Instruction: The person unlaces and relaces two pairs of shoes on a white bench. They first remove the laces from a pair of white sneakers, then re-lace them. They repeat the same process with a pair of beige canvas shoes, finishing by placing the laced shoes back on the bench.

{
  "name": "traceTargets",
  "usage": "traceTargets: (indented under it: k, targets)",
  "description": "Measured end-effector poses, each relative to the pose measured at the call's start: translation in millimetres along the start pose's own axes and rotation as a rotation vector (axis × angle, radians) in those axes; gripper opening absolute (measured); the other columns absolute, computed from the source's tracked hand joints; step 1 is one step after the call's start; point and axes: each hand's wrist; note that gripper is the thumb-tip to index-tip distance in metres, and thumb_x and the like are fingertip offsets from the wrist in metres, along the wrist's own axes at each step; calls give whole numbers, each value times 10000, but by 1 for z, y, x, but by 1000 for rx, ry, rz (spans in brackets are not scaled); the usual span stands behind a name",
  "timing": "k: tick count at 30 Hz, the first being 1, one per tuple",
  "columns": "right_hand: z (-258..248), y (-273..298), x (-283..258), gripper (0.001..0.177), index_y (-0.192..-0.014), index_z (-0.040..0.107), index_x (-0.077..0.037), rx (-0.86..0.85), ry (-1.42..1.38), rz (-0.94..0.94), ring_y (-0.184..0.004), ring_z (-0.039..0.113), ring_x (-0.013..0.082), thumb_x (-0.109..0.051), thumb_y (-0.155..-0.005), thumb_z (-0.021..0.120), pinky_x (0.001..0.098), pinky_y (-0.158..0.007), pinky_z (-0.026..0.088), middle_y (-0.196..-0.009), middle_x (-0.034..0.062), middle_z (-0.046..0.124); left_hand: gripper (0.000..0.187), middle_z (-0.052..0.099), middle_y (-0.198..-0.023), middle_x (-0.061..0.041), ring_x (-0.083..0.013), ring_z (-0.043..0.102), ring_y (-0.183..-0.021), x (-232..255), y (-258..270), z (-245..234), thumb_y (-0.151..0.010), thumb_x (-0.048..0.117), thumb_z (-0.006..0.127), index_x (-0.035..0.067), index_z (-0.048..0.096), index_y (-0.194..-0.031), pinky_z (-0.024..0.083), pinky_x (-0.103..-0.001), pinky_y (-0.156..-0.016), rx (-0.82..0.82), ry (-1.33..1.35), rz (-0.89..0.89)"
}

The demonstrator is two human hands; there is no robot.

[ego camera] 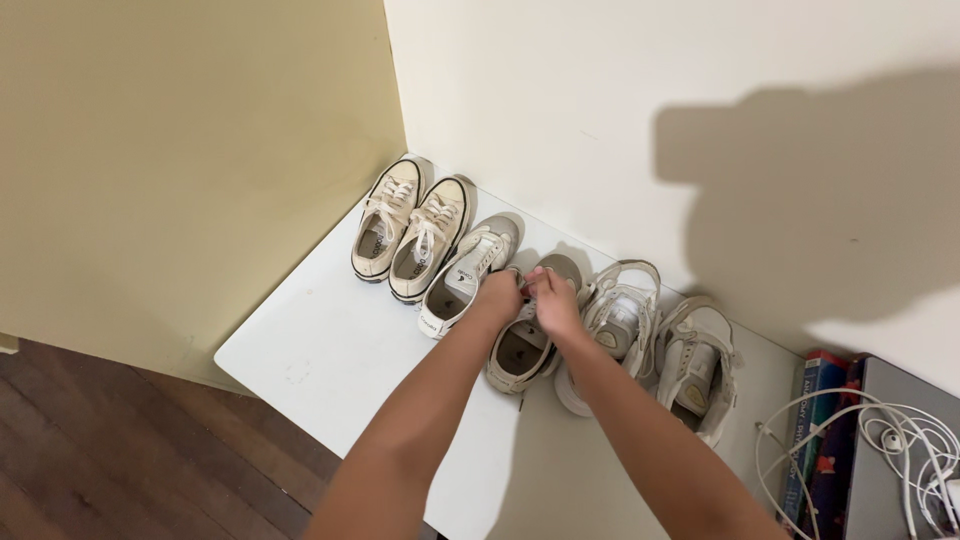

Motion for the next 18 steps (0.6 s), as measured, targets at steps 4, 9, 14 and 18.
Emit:
traceTargets:
  k: [4,9,14,18]
  targets:
    - [0,-19,18,392,-1004,692,20,-82,-150,56,-726,666,172,-283,-1078,454,317,-722,533,-782,98,705,250,725,-1131,-184,-363,692,-1089,14,22,-30,-971,261,590,105,740,-1097,543,-478,-930,-24,-101,-98]
    - [3,-26,23,388,-988,701,29,-98,-75,103,-705,652,168,-259,-1082,458,318,-699,521,-771,103,704,363,710,-1132,-222,-405,693,-1052,24,42,-54,-977,135,490,89,482,-1337,532,-517,-886,-35,-157,-13]
    - [6,-21,6,331,-989,701,8,-108,-52,67,-745,687,173,-236,-1036,482,312,-715,533,-820,76,727,333,681,-1184,-213,-427,670,-1045,9,54,-63,-950,138,537,83,476,-1273,514,-535,-892,125,-55,112]
    - [8,-6,-31,310,-1008,731,-66,-79,308,-16,-847,704,252,-297,-1001,525,384,-817,524,-896,82,753,286,699,-1174,-114,-336,637,-1156,-38,60,-97,-883,72,568,155,594,-1155,446,-487,-1060,449,-145,163]
Point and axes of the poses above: each hand's wrist, its own y-axis away from the middle knuckle, its own z-axis out of the palm, x = y × z
